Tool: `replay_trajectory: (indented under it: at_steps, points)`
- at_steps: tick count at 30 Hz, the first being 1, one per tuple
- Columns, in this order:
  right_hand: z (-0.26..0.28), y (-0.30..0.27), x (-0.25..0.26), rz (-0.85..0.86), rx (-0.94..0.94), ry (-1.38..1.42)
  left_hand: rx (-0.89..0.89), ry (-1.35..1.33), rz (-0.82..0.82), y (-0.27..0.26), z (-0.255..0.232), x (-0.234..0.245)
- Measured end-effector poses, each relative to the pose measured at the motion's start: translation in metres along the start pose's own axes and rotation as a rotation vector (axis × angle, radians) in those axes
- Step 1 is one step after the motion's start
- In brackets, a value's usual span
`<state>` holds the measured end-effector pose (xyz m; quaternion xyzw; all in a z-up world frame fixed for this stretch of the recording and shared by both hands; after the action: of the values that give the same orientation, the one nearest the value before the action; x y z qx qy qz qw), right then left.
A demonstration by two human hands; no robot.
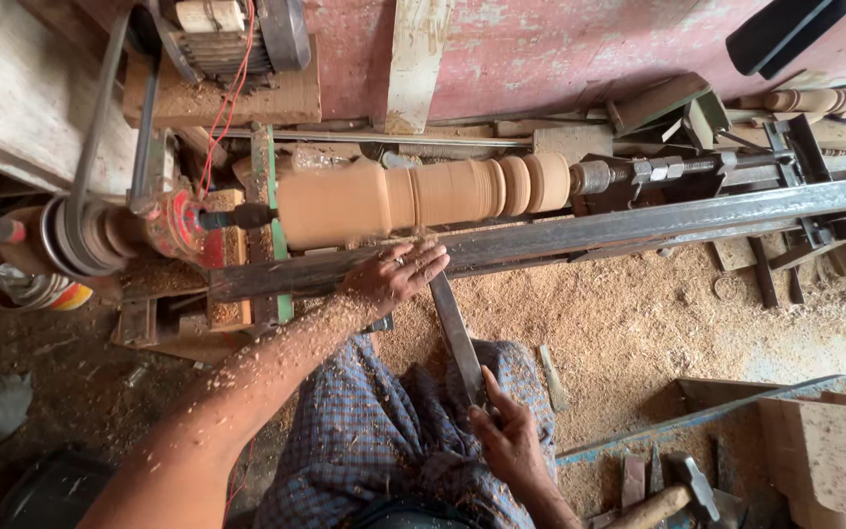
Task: The person operates a wood lathe to shape a cylindrical wooden blank into a decorative spindle. Using a chisel, they carve grooves and contours into the spinning wood, creating a series of rounded beads and tapered sections.
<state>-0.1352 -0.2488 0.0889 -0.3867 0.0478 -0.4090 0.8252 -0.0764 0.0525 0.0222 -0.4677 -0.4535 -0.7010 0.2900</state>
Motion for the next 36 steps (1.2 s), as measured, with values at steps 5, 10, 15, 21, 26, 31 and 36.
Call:
replay_trajectory:
  at_steps: [5, 10, 15, 21, 26, 31, 36]
  points:
    - [0.0, 0.011, 0.002, 0.05, 0.143, 0.104, -0.17, 0.07, -0.06, 0.001, 0.018, 0.002]
    - [-0.006, 0.016, 0.018, 0.052, 0.061, 0.109, -0.009, 0.081, 0.044, 0.002, 0.007, -0.011]
    - [-0.014, -0.003, 0.01, -0.033, 0.236, -0.056, 0.009, -0.016, -0.051, -0.003, -0.005, -0.014]
    - [-0.035, -0.01, -0.043, -0.048, 0.258, 0.23, -0.091, -0.064, 0.049, -0.01, 0.004, -0.021]
    - [-0.025, 0.009, -0.023, -0.013, 0.22, 0.196, -0.018, 0.071, 0.087, -0.005, 0.007, -0.024]
    - [-0.024, 0.007, -0.001, 0.036, 0.113, 0.183, -0.035, 0.012, -0.028, -0.008, 0.004, -0.022]
    - [-0.022, 0.032, 0.016, 0.097, 0.17, 0.226, -0.026, 0.03, -0.137, -0.007, 0.009, -0.019]
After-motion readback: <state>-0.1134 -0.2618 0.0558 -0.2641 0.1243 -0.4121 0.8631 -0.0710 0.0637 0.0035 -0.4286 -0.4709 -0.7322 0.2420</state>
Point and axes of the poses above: each hand's wrist, its own y-axis towards the middle knuckle, its own x-axis out of the back of the hand, z = x × y, the point moved 2 cm from there along y, towards the middle knuckle, and after that the axes turned 3 degrees about z, right-handed, at the moved point
